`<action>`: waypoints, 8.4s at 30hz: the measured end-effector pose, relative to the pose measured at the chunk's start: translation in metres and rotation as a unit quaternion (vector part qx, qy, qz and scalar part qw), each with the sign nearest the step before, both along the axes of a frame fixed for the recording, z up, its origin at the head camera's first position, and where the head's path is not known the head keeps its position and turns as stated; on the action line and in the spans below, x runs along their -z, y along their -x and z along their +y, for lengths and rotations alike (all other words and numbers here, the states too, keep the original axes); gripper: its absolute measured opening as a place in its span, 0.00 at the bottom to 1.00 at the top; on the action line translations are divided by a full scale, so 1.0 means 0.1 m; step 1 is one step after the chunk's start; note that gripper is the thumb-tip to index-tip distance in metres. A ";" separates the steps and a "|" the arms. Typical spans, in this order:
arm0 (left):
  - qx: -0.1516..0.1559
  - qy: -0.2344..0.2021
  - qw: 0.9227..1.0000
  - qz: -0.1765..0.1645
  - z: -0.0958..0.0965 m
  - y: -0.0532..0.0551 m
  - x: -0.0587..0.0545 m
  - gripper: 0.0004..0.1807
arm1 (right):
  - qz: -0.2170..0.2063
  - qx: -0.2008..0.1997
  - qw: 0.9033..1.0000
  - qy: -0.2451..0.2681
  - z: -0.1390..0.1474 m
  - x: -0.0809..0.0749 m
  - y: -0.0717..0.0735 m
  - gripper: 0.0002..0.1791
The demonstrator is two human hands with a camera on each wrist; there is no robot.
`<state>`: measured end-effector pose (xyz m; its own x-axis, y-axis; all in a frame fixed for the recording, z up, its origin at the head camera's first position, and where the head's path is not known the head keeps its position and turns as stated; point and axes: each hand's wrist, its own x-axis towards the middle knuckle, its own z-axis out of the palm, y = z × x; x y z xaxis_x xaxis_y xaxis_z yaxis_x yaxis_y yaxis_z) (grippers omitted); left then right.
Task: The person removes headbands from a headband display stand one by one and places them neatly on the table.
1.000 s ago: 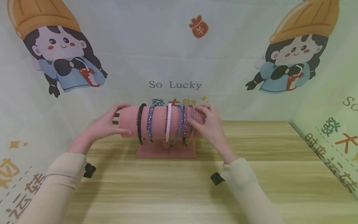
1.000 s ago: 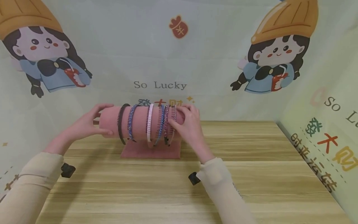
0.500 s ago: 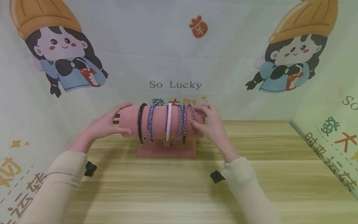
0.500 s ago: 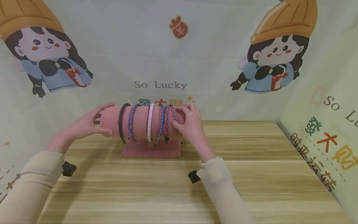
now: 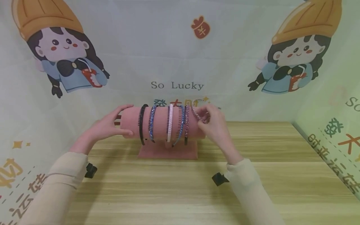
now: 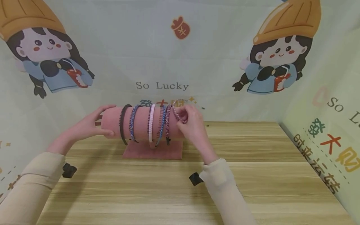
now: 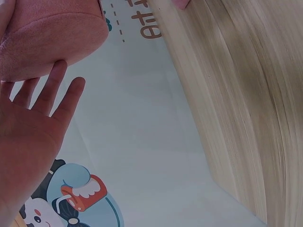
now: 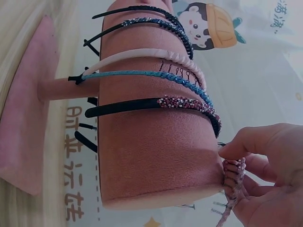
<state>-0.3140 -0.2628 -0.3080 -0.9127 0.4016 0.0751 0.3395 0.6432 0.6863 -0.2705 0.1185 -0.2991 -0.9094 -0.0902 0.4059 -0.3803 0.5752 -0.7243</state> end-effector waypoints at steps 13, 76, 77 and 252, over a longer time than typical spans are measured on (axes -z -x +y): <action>-0.009 0.007 1.000 0.002 0.01 -0.01 0.01 0.58 | 0.006 -0.006 1.000 -0.002 0.01 -0.03 -0.04 0.21; -0.009 -0.003 1.000 0.005 0.00 -0.02 0.04 0.56 | 0.012 0.070 0.997 -0.018 0.11 -0.14 -0.18 0.25; -0.009 -0.003 1.000 0.005 0.00 -0.03 0.04 0.56 | 0.013 0.071 0.997 -0.018 0.11 -0.15 -0.19 0.25; -0.145 -0.016 0.975 0.167 0.27 -0.47 0.20 0.38 | 0.089 -0.040 0.982 0.163 0.75 -0.41 -0.76 0.23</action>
<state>-0.2672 -0.2354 -0.3279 -0.9101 0.1230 0.3958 0.3546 0.7255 0.5899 -0.1947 0.1939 -0.2586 -0.8162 0.0023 0.5778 -0.5530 0.2866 -0.7823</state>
